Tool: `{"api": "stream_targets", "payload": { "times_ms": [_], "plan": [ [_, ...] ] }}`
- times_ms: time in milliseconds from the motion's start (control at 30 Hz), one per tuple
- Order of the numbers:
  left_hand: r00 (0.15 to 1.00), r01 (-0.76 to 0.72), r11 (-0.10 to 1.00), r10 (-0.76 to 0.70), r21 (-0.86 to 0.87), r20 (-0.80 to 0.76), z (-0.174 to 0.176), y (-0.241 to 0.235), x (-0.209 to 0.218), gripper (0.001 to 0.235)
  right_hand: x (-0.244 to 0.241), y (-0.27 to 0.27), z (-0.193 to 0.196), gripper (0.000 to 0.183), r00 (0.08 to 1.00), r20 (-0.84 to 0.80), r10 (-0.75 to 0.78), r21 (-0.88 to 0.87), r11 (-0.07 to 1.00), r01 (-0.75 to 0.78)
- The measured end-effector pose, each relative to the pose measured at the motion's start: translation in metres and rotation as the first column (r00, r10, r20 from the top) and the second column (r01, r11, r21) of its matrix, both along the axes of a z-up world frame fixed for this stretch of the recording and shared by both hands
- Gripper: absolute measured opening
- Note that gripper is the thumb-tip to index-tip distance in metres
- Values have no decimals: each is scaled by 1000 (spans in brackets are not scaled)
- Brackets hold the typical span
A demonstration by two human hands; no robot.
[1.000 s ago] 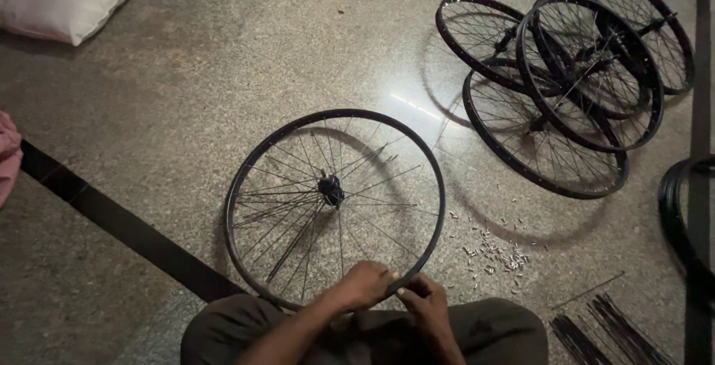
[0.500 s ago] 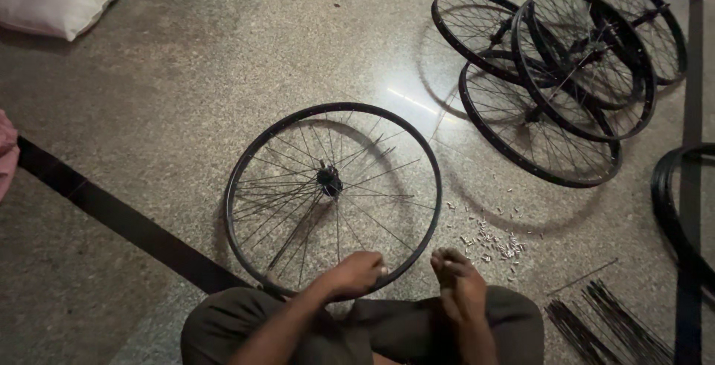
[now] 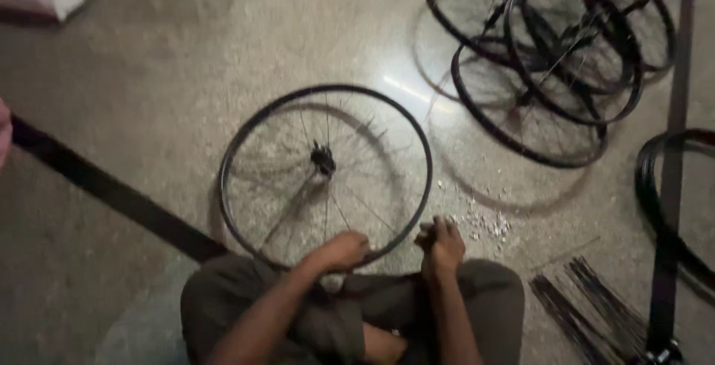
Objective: The person sits on the floor and assembles a bicycle wheel by inserting spokes into the hub and rim, then securing them with nipples. They rotate the wheel to access different sections and continue adding spokes methodically.
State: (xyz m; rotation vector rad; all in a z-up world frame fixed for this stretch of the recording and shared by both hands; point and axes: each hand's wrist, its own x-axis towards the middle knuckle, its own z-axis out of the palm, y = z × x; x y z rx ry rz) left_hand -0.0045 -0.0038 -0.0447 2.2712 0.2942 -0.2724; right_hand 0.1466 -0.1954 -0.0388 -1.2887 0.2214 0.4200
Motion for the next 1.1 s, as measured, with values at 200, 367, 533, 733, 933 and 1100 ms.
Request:
{"api": "stream_targets", "payload": {
  "times_ms": [200,367,533,733,933,1100],
  "plan": [
    [952,-252,916,293,312,-93,58,1,-22,40,1,12,-12,21,987,153,-38,59,998,29],
    [727,-686,719,683,-116,-65,65,22,11,46,-1,18,-14,23,988,140,-68,47,997,62],
    [439,-722,156,856,-673,-273,-5,37,71,32,-4,20,-12,22,993,121,-14,-13,1000,16],
    [117,-243,-376,904,-894,-412,-46,66,131,37,-3,22,-11,22,994,100,50,-92,995,-41],
    [269,-145,-230,927,-962,-262,-33,81,131,68,-8,30,-14,22,994,37,103,-157,983,-96],
    [332,-73,-147,929,-986,-164,-35,90,128,66,-13,32,-26,22,980,91,176,-179,971,-158]
  ]
}}
